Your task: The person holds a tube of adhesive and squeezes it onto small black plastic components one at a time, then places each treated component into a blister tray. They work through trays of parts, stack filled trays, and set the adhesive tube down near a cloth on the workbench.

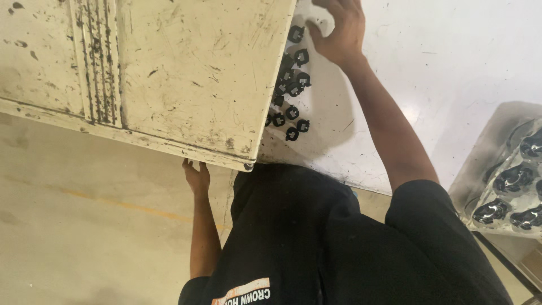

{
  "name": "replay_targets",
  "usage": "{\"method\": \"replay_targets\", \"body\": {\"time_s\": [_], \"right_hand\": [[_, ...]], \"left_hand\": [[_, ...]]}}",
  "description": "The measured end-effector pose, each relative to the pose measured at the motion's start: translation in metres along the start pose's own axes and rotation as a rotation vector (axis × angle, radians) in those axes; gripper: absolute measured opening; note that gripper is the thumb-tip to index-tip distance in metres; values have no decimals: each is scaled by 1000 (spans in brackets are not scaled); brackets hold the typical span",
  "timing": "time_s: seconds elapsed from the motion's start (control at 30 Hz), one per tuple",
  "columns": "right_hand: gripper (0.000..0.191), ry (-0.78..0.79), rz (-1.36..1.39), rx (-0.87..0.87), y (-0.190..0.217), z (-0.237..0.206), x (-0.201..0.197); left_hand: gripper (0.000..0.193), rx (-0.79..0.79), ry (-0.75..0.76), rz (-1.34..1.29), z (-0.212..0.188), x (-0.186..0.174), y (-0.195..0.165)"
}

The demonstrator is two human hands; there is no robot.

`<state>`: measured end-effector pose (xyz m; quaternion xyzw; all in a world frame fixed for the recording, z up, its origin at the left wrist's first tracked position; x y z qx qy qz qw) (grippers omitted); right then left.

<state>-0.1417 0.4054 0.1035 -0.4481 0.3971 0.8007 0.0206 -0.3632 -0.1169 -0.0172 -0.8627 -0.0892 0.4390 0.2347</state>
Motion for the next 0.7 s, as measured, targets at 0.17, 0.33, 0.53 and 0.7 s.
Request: {"method": "replay_targets", "body": {"time_s": [0.17,0.33,0.53,0.7], "right_hand": [[35,207,-108,73,14,2,34],[27,198,-164,-34,7,11,46],[19,186,-101,-108,-16,18,32],[37,413,-54,-88,-22,-15,32]], "left_hand": [[65,180,-3,25,11,2,-23],[60,229,13,16,18,5,-34],[64,305,-4,15,15,8,-37],[68,217,-2,58,14,8,-27]]}}
Point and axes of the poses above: each hand's wrist, its own z-axis towards the middle knuckle, its own x-axis out of the palm, y = z × x, the point moved 7 cm from there along z, towards the middle knuckle, and after that the axes turned 9 degrees about y, right-handed, at the moved point
